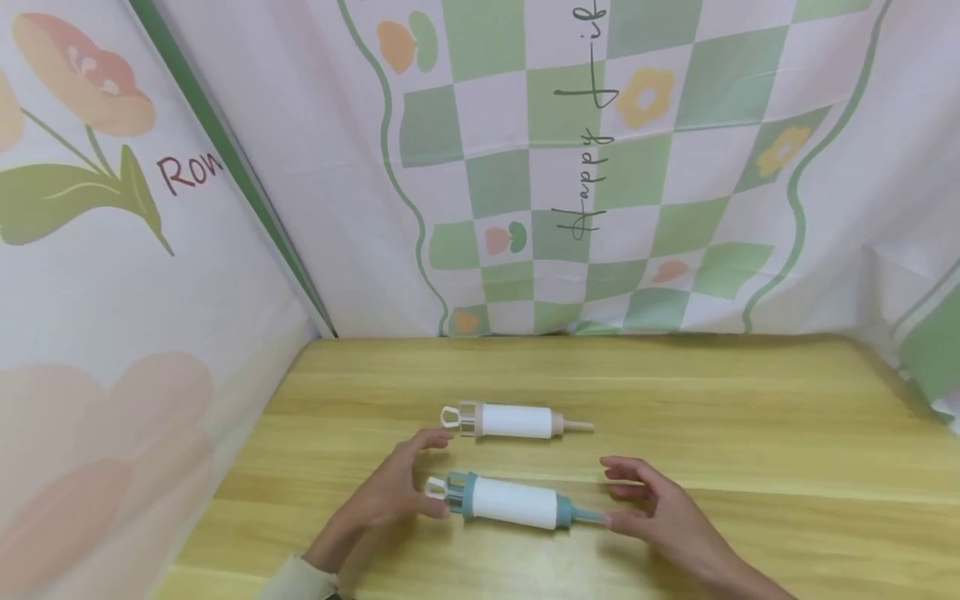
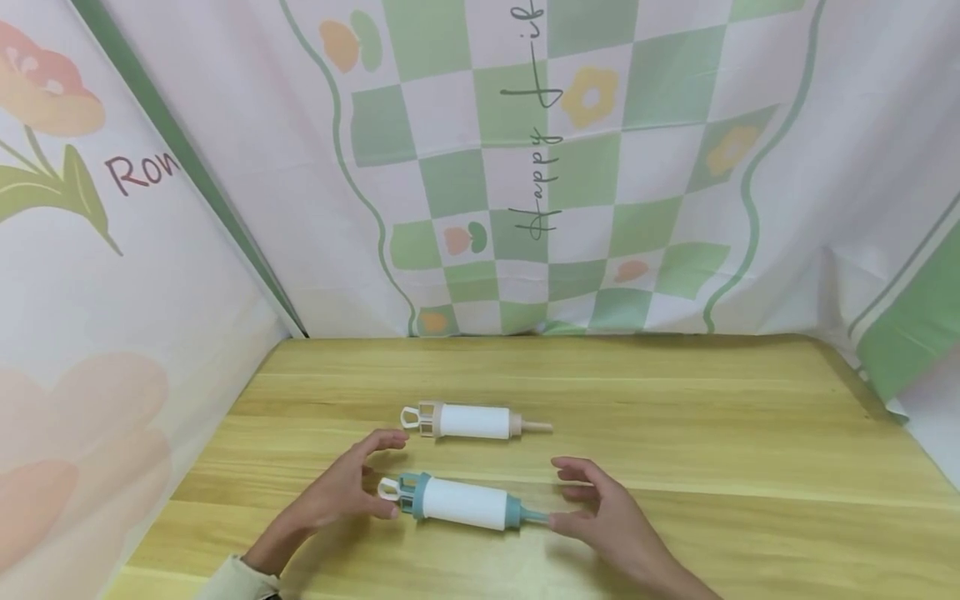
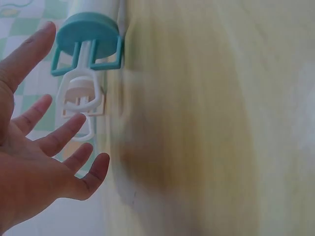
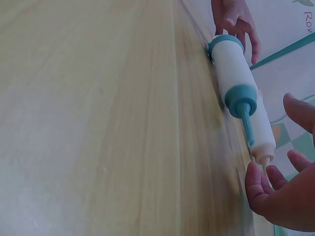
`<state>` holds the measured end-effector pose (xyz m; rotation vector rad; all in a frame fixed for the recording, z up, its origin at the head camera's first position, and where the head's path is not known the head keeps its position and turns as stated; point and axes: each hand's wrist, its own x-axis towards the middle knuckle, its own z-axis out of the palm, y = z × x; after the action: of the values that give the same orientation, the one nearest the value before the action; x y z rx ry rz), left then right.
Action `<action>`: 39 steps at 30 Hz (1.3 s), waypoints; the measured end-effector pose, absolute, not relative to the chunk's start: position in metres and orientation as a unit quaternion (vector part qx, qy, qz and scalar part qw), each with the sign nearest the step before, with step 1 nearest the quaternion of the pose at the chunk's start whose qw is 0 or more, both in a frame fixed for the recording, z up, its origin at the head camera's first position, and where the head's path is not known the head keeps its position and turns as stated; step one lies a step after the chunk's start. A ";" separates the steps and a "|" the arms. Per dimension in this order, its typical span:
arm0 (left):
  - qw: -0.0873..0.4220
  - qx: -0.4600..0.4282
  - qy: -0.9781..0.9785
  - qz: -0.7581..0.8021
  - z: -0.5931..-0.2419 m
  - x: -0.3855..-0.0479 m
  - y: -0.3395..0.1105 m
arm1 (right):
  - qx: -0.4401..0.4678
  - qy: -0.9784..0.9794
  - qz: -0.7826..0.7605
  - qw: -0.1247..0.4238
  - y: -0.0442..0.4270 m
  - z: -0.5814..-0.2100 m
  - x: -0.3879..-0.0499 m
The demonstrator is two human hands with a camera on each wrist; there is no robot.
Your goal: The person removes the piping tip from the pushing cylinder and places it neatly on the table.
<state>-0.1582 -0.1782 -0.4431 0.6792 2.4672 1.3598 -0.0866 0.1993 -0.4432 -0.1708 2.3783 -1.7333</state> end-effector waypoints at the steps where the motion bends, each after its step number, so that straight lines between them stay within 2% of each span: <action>1: 0.126 0.233 0.843 0.469 -0.444 -0.158 -0.177 | -0.062 0.803 -0.585 0.101 0.198 -0.444 -0.087; 8: 0.119 0.251 0.844 0.459 -0.446 -0.157 -0.171 | -0.087 0.798 -0.587 0.105 0.187 -0.448 -0.089; 17: 0.114 0.257 0.840 0.464 -0.445 -0.158 -0.165 | -0.029 0.812 -0.577 0.084 0.165 -0.447 -0.090; 26: 0.123 0.239 0.841 0.469 -0.450 -0.156 -0.161 | -0.029 0.832 -0.551 0.057 0.155 -0.452 -0.090; 33: 0.120 0.271 0.837 0.460 -0.453 -0.155 -0.158 | 0.002 0.836 -0.546 0.062 0.153 -0.453 -0.087; 39: 0.115 0.254 0.859 0.429 -0.451 -0.154 -0.159 | -0.025 0.826 -0.559 0.060 0.151 -0.455 -0.089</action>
<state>-0.1543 -0.1591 -0.4507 0.7446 2.5169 1.2583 -0.0889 0.1511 -0.4546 -0.0758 2.5021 -1.6936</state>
